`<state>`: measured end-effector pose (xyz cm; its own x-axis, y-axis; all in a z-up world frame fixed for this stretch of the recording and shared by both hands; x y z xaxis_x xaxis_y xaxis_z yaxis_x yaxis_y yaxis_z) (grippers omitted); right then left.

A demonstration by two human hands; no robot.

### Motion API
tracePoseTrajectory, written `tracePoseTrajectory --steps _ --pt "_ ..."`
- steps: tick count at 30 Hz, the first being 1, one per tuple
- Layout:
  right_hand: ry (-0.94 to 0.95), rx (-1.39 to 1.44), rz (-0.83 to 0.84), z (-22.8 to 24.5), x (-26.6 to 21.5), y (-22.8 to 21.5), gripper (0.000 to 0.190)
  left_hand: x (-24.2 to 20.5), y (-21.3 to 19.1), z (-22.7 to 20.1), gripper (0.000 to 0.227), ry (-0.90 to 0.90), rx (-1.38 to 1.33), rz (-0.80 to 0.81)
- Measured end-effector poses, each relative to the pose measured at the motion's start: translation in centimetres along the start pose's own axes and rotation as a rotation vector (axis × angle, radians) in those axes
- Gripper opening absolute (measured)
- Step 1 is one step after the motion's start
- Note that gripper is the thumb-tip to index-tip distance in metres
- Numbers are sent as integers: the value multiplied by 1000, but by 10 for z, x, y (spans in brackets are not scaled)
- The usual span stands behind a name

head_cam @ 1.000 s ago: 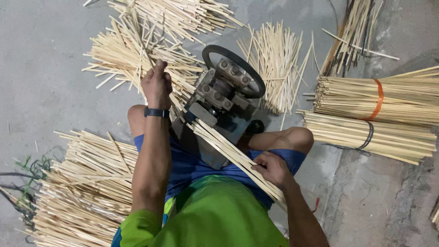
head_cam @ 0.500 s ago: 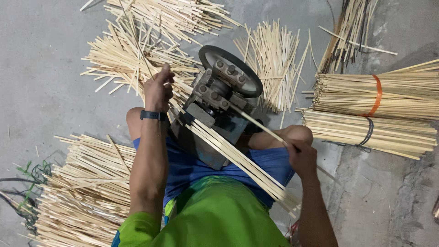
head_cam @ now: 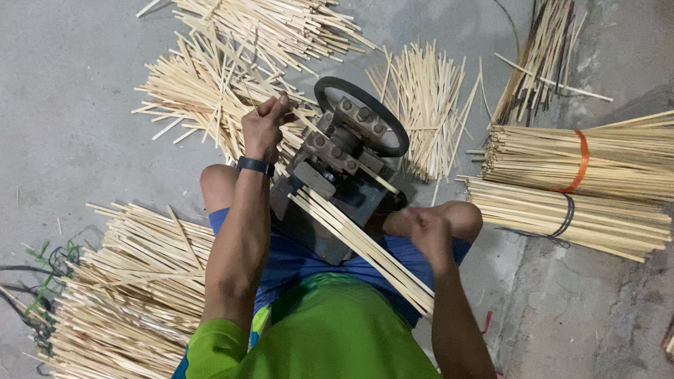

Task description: The person feeds thin bamboo sticks into a processing machine one by one, then pauses to gather a bundle of sticks from the floor and continues feeding the machine by hand.

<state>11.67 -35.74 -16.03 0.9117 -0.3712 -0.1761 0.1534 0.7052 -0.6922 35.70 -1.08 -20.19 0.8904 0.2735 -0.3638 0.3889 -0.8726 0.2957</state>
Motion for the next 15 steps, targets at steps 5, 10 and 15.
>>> tracePoseTrajectory --steps 5,10,15 --pt "-8 -183 458 6 -41 36 28 5 0 -35 36 12 62 -61" --pt "61 -132 390 -28 -48 34 28 27 -15 -77 41 102 -163 -65" --pt "80 -43 140 -79 -30 -24 19 32 -20 -77 44 61 -521 6"
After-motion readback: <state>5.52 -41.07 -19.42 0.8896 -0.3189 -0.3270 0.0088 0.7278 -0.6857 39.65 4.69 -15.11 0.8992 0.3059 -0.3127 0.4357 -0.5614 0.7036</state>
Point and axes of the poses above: each hand's wrist, its own x-axis towards the middle knuckle, its own y-axis out of the palm, z = x × y, the point moved 4 cm from there along x, towards the middle knuckle, and after that the axes turned 10 degrees about -z, right-handed, at the moved point
